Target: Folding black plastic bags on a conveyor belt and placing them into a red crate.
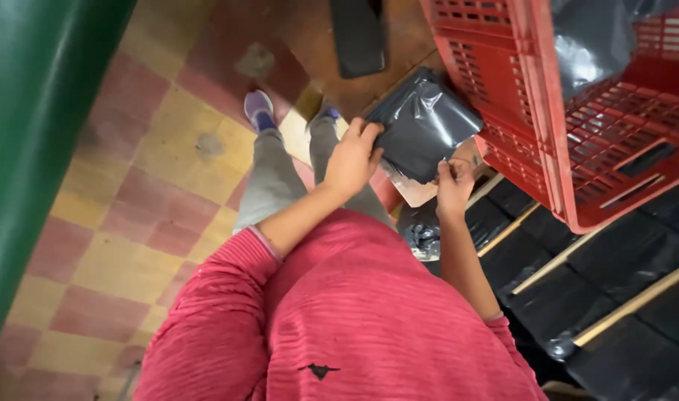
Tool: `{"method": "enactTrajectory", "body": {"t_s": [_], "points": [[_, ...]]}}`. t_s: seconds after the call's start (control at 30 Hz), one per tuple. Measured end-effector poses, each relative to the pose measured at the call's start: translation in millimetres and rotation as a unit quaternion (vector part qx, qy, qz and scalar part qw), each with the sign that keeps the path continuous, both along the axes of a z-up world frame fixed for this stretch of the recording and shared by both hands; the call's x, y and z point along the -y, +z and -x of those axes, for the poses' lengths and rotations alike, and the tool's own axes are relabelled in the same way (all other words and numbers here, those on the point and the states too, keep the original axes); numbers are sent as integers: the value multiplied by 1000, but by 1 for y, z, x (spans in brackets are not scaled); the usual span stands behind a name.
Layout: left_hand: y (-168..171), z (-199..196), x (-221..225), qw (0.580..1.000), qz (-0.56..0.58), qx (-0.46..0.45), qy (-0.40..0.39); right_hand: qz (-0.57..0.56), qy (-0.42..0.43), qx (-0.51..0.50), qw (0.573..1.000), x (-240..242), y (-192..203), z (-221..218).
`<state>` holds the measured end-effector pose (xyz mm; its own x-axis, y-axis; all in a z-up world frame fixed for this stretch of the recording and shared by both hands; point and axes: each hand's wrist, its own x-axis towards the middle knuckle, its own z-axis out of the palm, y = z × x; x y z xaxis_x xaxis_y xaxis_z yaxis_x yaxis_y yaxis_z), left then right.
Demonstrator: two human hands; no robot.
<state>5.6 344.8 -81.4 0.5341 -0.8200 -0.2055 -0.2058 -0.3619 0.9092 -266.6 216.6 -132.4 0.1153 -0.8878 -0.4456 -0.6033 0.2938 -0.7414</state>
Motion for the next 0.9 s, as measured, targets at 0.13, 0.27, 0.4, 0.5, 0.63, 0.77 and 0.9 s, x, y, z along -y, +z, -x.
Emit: {"method": "enactTrajectory", "body": {"t_s": [0.13, 0.27, 0.4, 0.5, 0.63, 0.77, 0.9], "points": [[-17, 17, -4, 976, -38, -195, 87, -8, -1, 21, 1000, -13, -20, 29], [-36, 27, -3, 968, 13, -213, 131, -43, -37, 43, 997, -26, -6, 19], [-13, 15, 1, 981, 4, -163, 105, -58, -58, 39, 996, -26, -1, 9], [-1, 11, 9, 990, -25, -120, 65, -4, -41, 13, 999, -16, 7, -4], [-3, 15, 17, 997, -27, -42, 55, 80, -13, 31, 996, 2, -4, -3], [-6, 8, 33, 997, -48, 52, 13, 79, -19, 44, 996, 15, -23, 12], [-15, 8, 62, 997, -21, 66, 39, 79, -25, 72, 994, 15, -20, 2]]}}
